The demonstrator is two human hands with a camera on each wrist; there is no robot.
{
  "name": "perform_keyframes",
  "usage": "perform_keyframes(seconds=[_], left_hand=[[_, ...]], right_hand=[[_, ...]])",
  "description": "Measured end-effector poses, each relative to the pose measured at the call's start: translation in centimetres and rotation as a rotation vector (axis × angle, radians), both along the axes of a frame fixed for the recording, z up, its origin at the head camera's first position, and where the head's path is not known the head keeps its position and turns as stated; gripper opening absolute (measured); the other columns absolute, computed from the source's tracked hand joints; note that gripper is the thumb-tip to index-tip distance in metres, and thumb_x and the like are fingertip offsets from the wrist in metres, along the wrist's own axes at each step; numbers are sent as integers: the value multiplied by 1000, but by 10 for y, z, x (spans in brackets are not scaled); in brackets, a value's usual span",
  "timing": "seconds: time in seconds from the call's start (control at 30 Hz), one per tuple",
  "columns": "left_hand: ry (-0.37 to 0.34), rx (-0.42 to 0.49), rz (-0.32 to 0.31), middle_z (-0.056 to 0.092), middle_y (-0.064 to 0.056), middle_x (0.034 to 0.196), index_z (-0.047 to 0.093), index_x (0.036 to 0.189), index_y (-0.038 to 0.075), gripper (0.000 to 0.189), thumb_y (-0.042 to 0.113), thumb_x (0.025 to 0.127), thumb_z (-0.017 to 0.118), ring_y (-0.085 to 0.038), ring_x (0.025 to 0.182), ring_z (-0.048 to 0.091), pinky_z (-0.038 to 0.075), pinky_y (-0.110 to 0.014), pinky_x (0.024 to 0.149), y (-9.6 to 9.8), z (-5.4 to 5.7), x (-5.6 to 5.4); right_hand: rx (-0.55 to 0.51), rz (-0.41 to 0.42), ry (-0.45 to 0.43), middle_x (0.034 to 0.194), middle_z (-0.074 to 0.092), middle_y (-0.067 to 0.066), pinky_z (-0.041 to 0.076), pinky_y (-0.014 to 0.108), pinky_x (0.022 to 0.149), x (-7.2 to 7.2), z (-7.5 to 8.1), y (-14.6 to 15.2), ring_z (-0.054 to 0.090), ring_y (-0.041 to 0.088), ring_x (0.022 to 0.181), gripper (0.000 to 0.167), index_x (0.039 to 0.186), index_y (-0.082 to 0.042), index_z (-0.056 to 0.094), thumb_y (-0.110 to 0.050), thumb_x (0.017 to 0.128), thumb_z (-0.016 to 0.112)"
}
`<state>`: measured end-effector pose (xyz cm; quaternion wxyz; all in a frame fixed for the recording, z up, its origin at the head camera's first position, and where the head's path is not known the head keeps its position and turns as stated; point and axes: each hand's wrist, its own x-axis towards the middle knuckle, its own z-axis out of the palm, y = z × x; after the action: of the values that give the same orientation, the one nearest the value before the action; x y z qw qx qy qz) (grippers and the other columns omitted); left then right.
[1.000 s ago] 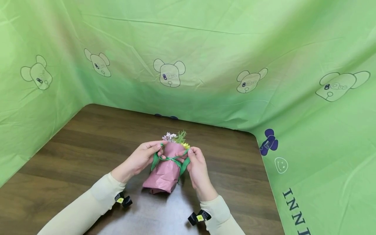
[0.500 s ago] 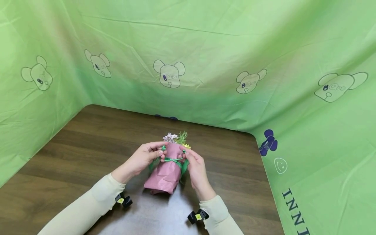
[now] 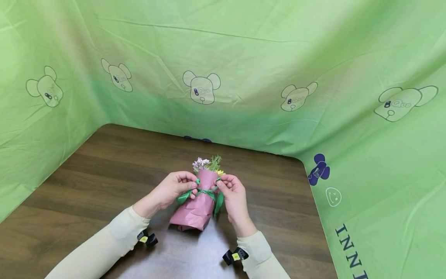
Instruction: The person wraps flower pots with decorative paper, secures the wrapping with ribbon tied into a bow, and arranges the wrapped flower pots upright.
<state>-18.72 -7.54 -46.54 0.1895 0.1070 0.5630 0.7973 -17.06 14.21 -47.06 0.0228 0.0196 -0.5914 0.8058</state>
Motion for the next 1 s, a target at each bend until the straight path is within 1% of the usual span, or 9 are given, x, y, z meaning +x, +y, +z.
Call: perform_keyframes(seconds=[0.1,0.17,0.27,0.43,0.57,0.67,0.77,0.87,1.0], left_hand=[[-38,14,-29,69,-8,84,65,103,-3,8,-7,97,62,-14,67,69,61,-30,64,2,0,3],[-41,2,-45,69,-8,82,64,103,-1,8,-6,97,62,-14,66,69,61,-30,64,3,1,5],[-27,-21,-60,69,-7,77,65,103,-1,8,-5,97,62,-14,63,69,61,-30,63,5,3,7],[13,-61,-45,70,-8,73,71,106,-4,11,-2,96,66,-13,59,68,60,-28,61,6,3,7],[36,-90,-37,71,-8,74,72,113,-8,20,1,95,70,-12,60,66,58,-25,58,8,2,7],[42,-97,-45,73,-7,82,67,121,-9,27,-1,96,68,-13,64,66,56,-25,57,11,1,8],[37,-99,-58,75,-7,89,61,126,-9,31,-3,96,66,-14,67,67,56,-25,57,14,-1,9],[24,-104,-54,75,-8,89,61,125,-9,29,-4,96,65,-14,66,68,58,-26,57,17,-2,10],[30,-96,-26,75,-9,86,63,123,-9,29,-2,95,67,-14,62,68,59,-29,55,17,-2,10]], right_hand=[[-4,1,2,88,74,2,57,24,71,0,0,-1,73,13,74,13,103,-5,57,5,97,63],[2,-1,4,85,74,2,57,24,68,-1,0,-1,71,13,71,13,102,-4,57,5,97,64],[26,-7,5,81,72,2,55,24,61,-2,0,0,68,12,65,11,102,-1,58,4,96,65],[90,-20,8,76,68,1,51,23,56,-1,1,-1,62,11,60,13,104,6,60,4,94,69],[108,-24,8,76,69,1,52,22,56,3,2,-4,63,11,59,13,102,8,60,5,93,69],[135,-21,24,74,68,1,53,23,56,7,2,-6,64,11,60,11,99,8,61,6,92,69],[176,-5,62,75,69,1,53,23,58,10,3,-8,64,10,62,10,98,10,65,7,91,71],[227,21,110,78,72,-1,54,23,60,13,5,-9,64,9,65,13,100,13,69,5,90,72],[290,64,161,83,73,-3,56,23,64,15,7,-9,66,8,69,17,105,11,72,-1,93,71]])
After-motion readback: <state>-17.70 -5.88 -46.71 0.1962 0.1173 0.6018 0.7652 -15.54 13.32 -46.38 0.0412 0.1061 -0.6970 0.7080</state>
